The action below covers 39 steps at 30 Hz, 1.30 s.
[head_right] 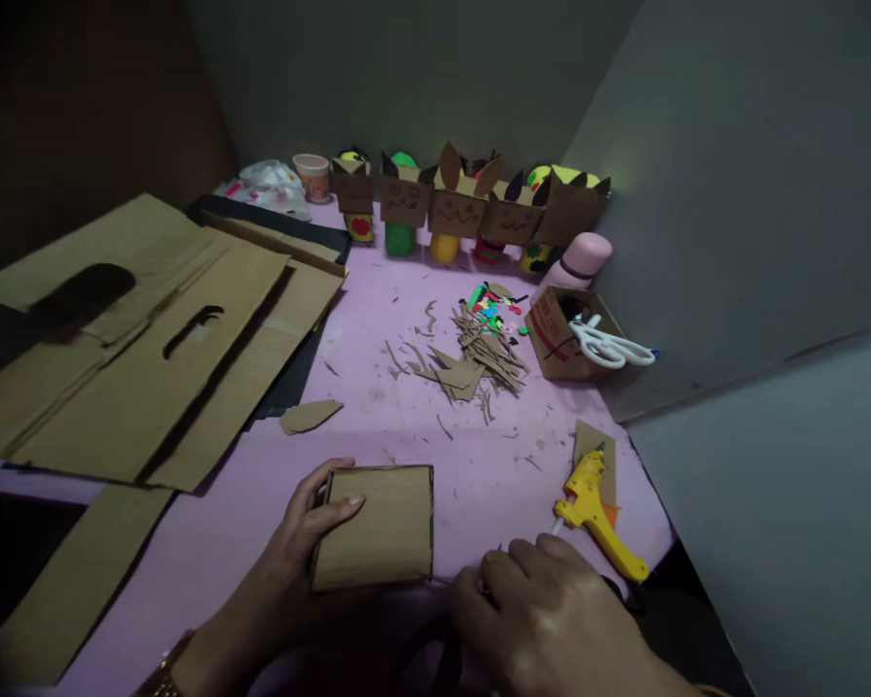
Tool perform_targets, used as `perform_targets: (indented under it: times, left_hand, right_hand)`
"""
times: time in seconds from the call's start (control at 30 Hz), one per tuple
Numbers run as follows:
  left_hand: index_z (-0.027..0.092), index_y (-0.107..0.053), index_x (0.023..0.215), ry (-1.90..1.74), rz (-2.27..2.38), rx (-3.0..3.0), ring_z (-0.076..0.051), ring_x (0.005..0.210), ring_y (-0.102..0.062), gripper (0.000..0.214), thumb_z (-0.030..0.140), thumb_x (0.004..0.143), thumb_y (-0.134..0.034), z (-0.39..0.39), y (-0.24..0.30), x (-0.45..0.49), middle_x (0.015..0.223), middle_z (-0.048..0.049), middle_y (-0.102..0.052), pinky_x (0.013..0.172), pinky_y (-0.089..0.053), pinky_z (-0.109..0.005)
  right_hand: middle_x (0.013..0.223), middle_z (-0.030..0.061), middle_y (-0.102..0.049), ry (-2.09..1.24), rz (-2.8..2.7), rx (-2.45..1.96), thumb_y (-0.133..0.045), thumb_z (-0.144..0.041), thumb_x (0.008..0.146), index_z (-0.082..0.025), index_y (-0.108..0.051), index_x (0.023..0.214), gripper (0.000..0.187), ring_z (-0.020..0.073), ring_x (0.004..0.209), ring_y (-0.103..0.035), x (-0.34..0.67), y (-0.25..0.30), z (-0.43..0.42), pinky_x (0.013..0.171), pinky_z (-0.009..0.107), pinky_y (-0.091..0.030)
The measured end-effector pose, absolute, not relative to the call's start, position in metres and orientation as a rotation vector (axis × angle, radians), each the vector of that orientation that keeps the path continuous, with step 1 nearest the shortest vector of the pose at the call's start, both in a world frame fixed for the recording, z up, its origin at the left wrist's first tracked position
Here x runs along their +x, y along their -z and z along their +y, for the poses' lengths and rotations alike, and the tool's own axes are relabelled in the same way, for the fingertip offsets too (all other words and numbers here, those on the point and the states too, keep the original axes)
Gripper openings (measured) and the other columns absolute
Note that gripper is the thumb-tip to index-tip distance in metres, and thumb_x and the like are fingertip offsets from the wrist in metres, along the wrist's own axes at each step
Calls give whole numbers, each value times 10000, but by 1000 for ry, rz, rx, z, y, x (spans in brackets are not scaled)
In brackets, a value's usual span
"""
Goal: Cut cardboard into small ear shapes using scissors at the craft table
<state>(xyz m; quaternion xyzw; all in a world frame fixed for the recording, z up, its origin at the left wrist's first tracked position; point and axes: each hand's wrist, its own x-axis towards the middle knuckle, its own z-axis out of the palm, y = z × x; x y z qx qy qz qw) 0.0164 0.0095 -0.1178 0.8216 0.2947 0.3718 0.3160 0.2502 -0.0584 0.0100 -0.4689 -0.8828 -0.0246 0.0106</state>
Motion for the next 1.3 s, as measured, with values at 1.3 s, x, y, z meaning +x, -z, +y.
perform_targets:
  times: [1.3]
  left_hand:
    - [307,-201,1400,-951,780,2121,-409,1365,-198,841,411,736,-705,8,122,12,1512,-184,-64,962,-382,-647]
  right_hand:
    - [662,3,-698,-1242,-443,-1302,-772,-338,722,-207,-581,1080,426,126,612,-596,231,15,-73,611,226,-458]
